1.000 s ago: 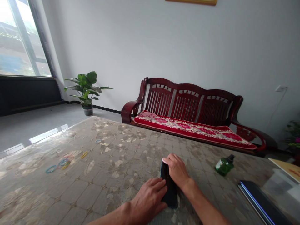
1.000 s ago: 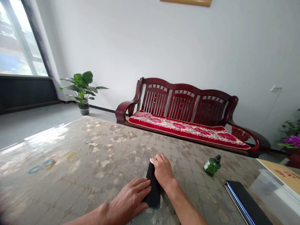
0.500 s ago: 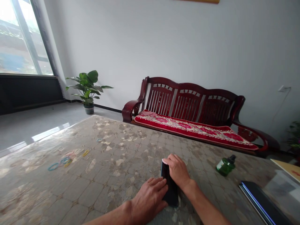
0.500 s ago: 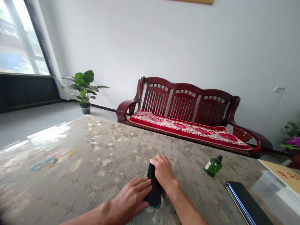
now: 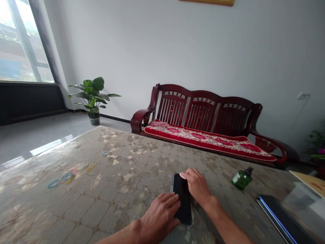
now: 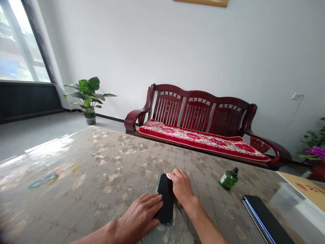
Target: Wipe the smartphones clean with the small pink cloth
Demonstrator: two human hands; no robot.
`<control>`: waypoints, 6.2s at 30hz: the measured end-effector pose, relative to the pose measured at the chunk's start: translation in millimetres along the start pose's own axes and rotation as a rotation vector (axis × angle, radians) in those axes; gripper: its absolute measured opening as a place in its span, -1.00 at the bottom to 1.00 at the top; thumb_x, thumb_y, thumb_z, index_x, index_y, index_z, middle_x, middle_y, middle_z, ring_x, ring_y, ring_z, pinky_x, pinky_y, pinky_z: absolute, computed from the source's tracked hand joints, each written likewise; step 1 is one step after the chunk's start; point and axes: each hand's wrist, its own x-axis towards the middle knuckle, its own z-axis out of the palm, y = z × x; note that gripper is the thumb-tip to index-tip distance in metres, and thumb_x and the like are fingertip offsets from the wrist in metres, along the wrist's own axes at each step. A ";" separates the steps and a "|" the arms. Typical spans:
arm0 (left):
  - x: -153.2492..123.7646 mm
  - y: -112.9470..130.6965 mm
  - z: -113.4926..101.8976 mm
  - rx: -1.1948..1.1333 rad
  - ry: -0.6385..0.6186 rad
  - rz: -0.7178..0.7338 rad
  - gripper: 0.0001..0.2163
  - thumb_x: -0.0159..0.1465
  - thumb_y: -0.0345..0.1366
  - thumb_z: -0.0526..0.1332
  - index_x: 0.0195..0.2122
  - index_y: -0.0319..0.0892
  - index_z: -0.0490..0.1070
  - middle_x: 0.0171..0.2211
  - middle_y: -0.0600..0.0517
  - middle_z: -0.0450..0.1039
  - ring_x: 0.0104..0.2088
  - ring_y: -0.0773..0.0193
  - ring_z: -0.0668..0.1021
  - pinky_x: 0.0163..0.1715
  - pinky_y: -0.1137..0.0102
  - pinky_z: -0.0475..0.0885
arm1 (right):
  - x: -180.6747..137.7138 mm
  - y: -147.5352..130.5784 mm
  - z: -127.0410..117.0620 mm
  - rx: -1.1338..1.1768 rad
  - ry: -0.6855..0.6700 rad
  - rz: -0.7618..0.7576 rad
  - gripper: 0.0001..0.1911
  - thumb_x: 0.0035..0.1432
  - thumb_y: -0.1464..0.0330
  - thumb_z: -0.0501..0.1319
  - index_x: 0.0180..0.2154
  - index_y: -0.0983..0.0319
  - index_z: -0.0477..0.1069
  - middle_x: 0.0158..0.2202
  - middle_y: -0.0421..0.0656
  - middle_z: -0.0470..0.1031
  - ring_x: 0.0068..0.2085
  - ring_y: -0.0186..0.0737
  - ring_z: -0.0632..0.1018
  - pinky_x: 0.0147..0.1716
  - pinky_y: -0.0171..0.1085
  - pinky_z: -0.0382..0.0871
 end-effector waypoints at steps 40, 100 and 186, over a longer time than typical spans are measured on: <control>3.4 -0.3 4.8 0.113 0.090 0.100 -0.83 0.40 -0.18 0.13 -0.20 -0.14 0.41 -0.23 -0.02 0.51 -0.12 0.14 0.53 -0.08 0.29 0.39 | -13.3 -25.5 -13.4 0.031 -0.146 -0.217 -0.72 0.28 0.50 0.05 -0.27 0.12 0.50 -0.28 -0.19 0.44 -0.19 -0.24 0.40 -0.20 -0.29 0.18; 99.3 -47.8 -58.9 0.317 -0.384 0.037 -0.35 -0.05 -0.22 0.42 0.11 0.00 0.31 0.06 -0.13 0.36 0.01 -0.16 0.47 -0.05 0.06 0.41 | -39.1 -0.1 -1.4 0.233 0.064 -0.248 -0.68 0.15 0.60 0.08 -0.28 0.14 0.52 -0.33 -0.20 0.45 -0.24 -0.24 0.38 -0.21 -0.28 0.18; 35.2 -66.0 -32.4 -0.041 0.016 -0.339 -0.47 -0.02 -0.17 0.45 -0.02 -0.11 0.39 -0.07 -0.06 0.34 0.01 0.01 0.41 0.02 0.25 0.35 | -36.0 -28.9 -7.2 0.000 -0.012 0.127 -0.62 0.20 0.62 0.02 -0.19 0.16 0.52 -0.26 -0.12 0.44 -0.18 -0.19 0.45 -0.17 -0.30 0.25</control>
